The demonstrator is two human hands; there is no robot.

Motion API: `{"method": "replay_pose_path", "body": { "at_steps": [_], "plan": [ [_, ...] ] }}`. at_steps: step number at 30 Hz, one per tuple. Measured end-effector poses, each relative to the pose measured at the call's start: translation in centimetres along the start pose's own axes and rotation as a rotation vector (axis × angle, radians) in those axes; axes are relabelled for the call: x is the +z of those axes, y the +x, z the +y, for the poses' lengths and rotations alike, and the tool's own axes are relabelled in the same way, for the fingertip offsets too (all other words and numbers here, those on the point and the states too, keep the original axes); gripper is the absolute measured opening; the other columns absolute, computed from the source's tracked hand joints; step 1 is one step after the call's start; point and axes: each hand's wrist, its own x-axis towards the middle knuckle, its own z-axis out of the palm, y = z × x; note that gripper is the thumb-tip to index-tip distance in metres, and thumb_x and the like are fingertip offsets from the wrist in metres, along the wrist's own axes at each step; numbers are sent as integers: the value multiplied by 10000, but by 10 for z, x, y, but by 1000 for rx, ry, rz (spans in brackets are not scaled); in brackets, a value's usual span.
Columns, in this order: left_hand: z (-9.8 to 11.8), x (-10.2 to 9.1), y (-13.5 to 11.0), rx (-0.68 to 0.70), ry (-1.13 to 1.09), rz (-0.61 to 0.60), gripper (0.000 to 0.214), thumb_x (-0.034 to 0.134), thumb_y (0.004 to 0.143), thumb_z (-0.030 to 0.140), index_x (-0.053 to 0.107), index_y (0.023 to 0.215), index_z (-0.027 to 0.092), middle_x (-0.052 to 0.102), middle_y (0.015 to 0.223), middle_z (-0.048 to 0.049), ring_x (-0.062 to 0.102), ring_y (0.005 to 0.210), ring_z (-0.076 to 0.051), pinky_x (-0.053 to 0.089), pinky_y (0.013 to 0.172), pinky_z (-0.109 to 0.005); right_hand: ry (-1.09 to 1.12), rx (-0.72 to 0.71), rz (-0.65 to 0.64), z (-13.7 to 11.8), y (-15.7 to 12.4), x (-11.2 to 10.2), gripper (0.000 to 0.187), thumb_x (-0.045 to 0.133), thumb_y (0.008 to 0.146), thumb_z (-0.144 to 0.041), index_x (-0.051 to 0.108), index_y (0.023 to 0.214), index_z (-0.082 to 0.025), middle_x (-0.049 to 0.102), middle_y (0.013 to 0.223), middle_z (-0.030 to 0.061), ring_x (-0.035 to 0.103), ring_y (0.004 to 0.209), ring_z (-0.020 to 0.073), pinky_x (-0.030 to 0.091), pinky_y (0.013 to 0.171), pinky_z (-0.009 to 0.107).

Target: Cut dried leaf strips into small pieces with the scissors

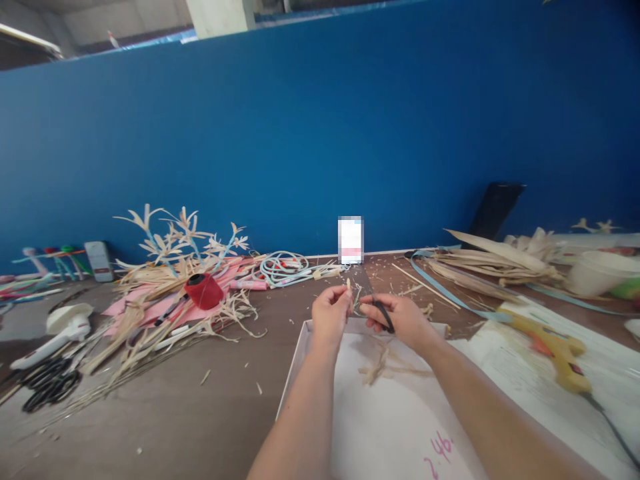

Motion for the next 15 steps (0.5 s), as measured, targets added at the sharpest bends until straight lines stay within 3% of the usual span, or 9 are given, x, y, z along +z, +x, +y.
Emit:
{"method": "replay_pose_path", "body": {
  "at_steps": [4, 7, 12, 15],
  "plan": [
    [-3, -2, 1, 6, 32, -22, 259, 626, 653, 319, 632, 839, 139, 627, 677, -25, 480, 495, -67, 336, 407, -169, 92, -52, 44, 4, 3, -2, 454, 681, 643, -383, 609, 1041, -177, 660, 715, 28, 574, 613, 150, 439, 586, 275],
    [-4, -2, 1, 1, -10, -61, 264, 616, 663, 303, 612, 868, 137, 663, 798, -62, 517, 529, -70, 356, 418, -162, 197, -93, -10, 11, 6, -2, 501, 691, 643, -334, 566, 1104, -182, 653, 821, 40, 590, 720, 160, 437, 640, 273],
    [-3, 0, -1, -24, -90, -116, 258, 629, 647, 281, 557, 844, 131, 673, 841, -88, 503, 458, -53, 324, 378, -155, 249, -125, -98, 15, 6, 2, 471, 668, 669, -334, 551, 1104, -196, 637, 866, 34, 580, 750, 159, 424, 656, 272],
    [-2, 1, -1, -30, -93, -124, 259, 635, 638, 286, 549, 831, 136, 673, 844, -85, 488, 429, -45, 312, 367, -156, 226, -146, -80, 13, 4, 3, 445, 665, 668, -343, 561, 1072, -188, 620, 842, 31, 570, 757, 160, 422, 673, 273]
  ]
}}
